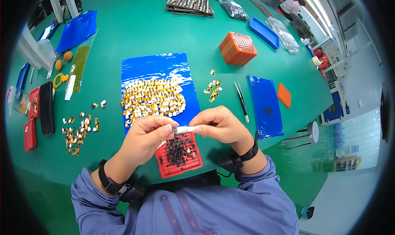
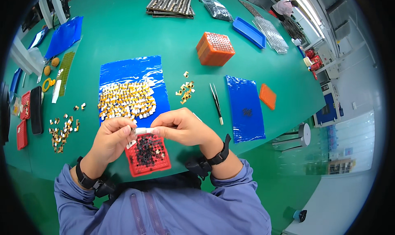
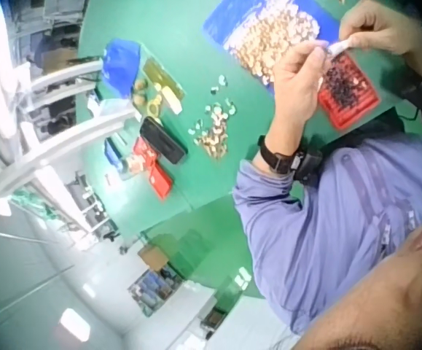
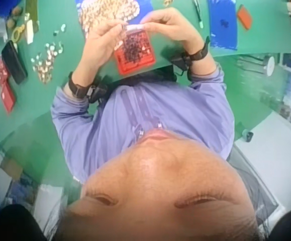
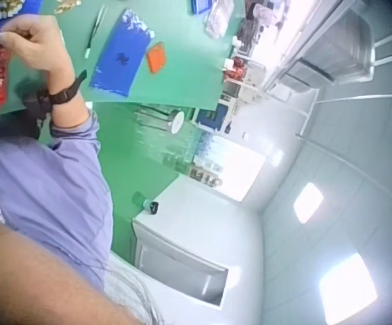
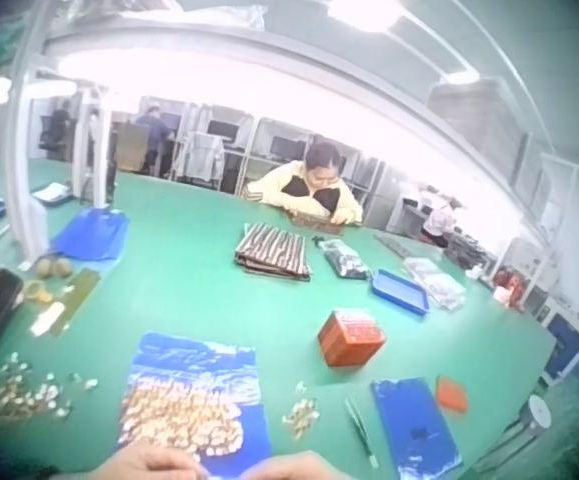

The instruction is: The person sits at a green workbench and uses a white cylindrical tool to apply a substance to small electronic components. They pick up individual components from a red tray, apply the substance, and place them onto a blue sheet. The person repeats this process for multiple components throughout the clip.

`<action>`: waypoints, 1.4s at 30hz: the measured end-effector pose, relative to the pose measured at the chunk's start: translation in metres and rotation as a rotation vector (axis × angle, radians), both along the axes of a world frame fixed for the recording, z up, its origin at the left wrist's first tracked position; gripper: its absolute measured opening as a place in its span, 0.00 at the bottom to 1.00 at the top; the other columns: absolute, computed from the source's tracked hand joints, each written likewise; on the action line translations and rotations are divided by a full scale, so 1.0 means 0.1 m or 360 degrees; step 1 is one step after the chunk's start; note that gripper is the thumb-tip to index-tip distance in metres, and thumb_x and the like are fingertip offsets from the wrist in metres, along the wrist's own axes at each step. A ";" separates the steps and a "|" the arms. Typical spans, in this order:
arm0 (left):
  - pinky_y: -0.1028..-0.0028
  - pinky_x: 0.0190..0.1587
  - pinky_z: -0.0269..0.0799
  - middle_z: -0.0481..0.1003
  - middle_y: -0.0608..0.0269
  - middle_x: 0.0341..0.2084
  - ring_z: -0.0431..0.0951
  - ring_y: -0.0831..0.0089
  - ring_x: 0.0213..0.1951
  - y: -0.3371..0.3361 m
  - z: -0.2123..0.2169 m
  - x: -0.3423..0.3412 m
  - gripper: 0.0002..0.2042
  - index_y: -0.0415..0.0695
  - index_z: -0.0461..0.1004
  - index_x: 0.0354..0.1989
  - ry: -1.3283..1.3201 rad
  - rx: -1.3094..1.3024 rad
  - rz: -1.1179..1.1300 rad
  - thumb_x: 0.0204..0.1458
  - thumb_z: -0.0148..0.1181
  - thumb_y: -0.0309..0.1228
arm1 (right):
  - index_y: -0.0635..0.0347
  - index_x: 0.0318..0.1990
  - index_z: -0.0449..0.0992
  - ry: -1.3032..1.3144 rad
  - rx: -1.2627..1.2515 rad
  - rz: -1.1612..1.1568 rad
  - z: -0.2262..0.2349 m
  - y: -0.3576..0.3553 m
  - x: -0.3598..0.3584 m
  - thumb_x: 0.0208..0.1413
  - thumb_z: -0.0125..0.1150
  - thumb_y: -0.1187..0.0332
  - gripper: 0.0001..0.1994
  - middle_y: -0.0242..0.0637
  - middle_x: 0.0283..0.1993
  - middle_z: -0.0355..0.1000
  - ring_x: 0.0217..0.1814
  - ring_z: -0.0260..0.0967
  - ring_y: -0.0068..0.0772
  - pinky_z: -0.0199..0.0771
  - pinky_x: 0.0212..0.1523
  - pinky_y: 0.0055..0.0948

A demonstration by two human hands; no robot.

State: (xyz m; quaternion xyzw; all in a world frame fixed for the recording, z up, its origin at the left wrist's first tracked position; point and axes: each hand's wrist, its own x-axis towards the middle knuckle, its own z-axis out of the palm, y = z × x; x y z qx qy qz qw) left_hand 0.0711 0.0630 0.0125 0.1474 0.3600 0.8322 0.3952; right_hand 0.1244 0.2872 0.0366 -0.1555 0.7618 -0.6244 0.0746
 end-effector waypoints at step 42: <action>0.79 0.36 0.68 0.71 0.66 0.27 0.72 0.80 0.31 0.01 -0.04 0.02 0.04 0.41 0.68 0.31 0.0139 -0.0004 -0.0226 0.52 0.58 0.24 | 0.65 0.35 0.73 -0.0166 0.0108 0.0190 0.17 0.08 0.05 0.54 0.59 0.72 0.05 0.28 0.21 0.68 0.21 0.61 0.13 0.57 0.20 0.17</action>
